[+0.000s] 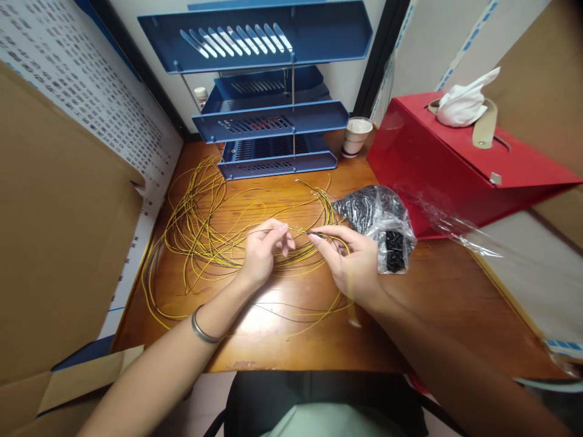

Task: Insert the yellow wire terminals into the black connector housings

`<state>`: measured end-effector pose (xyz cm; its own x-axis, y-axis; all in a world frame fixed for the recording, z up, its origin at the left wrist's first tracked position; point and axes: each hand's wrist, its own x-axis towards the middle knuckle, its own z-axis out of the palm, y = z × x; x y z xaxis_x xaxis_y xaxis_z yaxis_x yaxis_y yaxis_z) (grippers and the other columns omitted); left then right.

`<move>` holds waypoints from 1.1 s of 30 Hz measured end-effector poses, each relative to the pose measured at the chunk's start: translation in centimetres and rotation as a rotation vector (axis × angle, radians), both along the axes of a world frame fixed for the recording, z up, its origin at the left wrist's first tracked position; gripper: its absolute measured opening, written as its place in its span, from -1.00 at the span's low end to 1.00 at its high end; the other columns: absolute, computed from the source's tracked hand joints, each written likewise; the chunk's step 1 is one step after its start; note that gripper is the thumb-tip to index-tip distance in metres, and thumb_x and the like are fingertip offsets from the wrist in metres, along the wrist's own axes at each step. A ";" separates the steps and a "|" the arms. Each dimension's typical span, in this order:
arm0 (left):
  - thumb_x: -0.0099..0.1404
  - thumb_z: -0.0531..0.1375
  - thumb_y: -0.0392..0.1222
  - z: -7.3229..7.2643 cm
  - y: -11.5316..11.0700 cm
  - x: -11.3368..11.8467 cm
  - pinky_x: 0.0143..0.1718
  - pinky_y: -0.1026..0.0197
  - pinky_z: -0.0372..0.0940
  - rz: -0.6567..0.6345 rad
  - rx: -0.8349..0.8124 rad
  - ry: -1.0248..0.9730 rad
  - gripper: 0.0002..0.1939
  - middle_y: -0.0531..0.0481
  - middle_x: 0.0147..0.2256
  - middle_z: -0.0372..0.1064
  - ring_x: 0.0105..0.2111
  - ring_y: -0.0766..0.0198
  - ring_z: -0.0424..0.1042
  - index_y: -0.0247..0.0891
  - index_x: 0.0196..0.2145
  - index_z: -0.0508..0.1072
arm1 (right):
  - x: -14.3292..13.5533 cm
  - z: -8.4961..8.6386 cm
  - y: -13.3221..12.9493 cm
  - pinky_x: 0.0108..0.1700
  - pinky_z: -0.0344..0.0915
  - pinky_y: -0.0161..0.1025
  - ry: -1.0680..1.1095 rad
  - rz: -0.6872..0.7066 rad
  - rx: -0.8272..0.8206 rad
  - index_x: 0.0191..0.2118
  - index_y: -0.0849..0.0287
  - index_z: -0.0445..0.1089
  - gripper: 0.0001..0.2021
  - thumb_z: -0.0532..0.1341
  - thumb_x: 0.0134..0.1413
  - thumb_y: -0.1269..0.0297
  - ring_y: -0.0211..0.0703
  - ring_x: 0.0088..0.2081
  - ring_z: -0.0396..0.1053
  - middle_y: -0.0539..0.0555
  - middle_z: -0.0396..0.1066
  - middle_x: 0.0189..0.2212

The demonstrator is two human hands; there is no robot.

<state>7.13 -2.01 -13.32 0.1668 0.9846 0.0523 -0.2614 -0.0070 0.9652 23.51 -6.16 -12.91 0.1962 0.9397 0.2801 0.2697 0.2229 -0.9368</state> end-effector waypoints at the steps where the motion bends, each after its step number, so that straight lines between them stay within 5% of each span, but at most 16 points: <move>1: 0.22 0.29 -0.05 -0.1 0.1 0.0 -0.60 0.35 0.16 0.034 0.000 -0.021 -0.70 0.09 -0.61 0.37 -0.65 0.42 0.27 -0.27 -0.53 0.37 | 0.0 -0.1 0.0 -0.52 0.09 -0.29 0.001 -0.005 0.008 -0.24 0.15 0.62 -0.82 0.35 0.12 0.17 -0.32 -0.59 0.09 -0.05 0.33 -0.61; 4: 0.24 0.28 -0.01 -0.1 0.2 -0.2 -0.60 0.35 0.17 0.042 0.050 -0.012 -0.68 0.09 -0.60 0.37 -0.64 0.41 0.29 -0.27 -0.51 0.37 | 0.1 -0.2 0.1 -0.54 0.05 -0.31 0.017 -0.006 0.029 -0.24 0.15 0.62 -0.82 0.35 0.12 0.18 -0.34 -0.60 0.06 -0.08 0.27 -0.63; 10: 0.32 0.27 0.04 0.6 -0.5 0.0 -0.52 0.32 0.29 -0.150 0.189 0.158 -0.65 0.04 -0.53 0.45 -0.61 0.41 0.33 -0.31 -0.43 0.47 | 0.0 -0.2 0.1 -0.50 0.13 -0.30 0.004 0.062 0.068 -0.26 0.19 0.62 -0.86 0.36 0.11 0.26 -0.35 -0.59 0.14 -0.03 0.40 -0.58; 23: 0.23 0.33 0.04 0.1 0.1 0.1 -0.63 0.36 0.18 0.073 0.102 0.036 -0.66 0.09 -0.62 0.39 -0.68 0.44 0.26 -0.29 -0.49 0.43 | 0.0 0.5 0.2 -0.58 -0.03 -0.33 0.046 -0.008 0.063 -0.29 0.22 0.59 -0.86 0.36 0.08 0.26 -0.39 -0.64 0.00 -0.12 0.21 -0.66; 33: 0.24 0.36 0.07 1.0 -0.5 0.5 -0.56 0.34 0.30 -0.072 0.181 0.137 -0.64 -0.01 -0.52 0.48 -0.59 0.40 0.35 -0.33 -0.43 0.51 | 0.1 0.0 0.6 -0.57 -0.01 -0.32 0.039 0.072 0.009 -0.31 0.19 0.61 -0.85 0.34 0.10 0.23 -0.39 -0.64 0.03 -0.08 0.29 -0.65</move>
